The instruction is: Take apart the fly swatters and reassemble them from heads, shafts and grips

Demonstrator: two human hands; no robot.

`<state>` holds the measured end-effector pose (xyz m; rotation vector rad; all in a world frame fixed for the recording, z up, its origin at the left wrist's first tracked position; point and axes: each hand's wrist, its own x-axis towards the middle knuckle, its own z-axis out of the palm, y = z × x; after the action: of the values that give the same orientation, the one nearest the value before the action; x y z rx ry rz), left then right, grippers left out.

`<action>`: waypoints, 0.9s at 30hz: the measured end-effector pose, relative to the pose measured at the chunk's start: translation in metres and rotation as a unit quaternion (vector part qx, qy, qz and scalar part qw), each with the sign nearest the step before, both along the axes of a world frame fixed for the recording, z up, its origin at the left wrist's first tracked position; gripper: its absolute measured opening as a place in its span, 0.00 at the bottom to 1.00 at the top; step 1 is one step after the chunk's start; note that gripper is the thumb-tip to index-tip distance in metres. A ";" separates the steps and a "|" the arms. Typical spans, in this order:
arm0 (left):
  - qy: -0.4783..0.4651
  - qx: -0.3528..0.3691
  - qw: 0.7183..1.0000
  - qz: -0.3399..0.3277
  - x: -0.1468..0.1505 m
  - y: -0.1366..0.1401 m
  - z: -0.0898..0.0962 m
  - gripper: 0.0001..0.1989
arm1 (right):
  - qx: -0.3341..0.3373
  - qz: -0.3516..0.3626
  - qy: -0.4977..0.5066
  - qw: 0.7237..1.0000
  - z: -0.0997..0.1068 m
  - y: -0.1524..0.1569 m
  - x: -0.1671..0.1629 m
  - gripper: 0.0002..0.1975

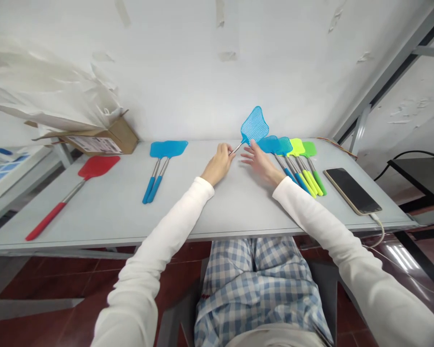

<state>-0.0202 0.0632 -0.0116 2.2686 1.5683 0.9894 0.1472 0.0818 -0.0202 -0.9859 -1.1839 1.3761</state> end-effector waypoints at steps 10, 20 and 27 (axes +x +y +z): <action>-0.065 -0.088 0.991 -0.081 0.000 -0.005 0.001 0.13 | -0.001 0.069 0.161 0.985 0.002 0.008 -0.007 0.18; -0.008 -0.128 0.991 -0.033 0.014 -0.013 -0.005 0.12 | -0.067 -0.106 0.177 0.976 0.001 0.022 -0.004 0.09; 0.004 -0.173 0.984 -0.050 -0.045 -0.054 0.000 0.16 | -0.071 -0.266 0.193 0.942 0.041 0.029 0.092 0.09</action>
<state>-0.0654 0.0090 -0.0117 2.0867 1.4790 0.6265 0.2397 0.1113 0.0210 -0.9862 -0.4782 1.1499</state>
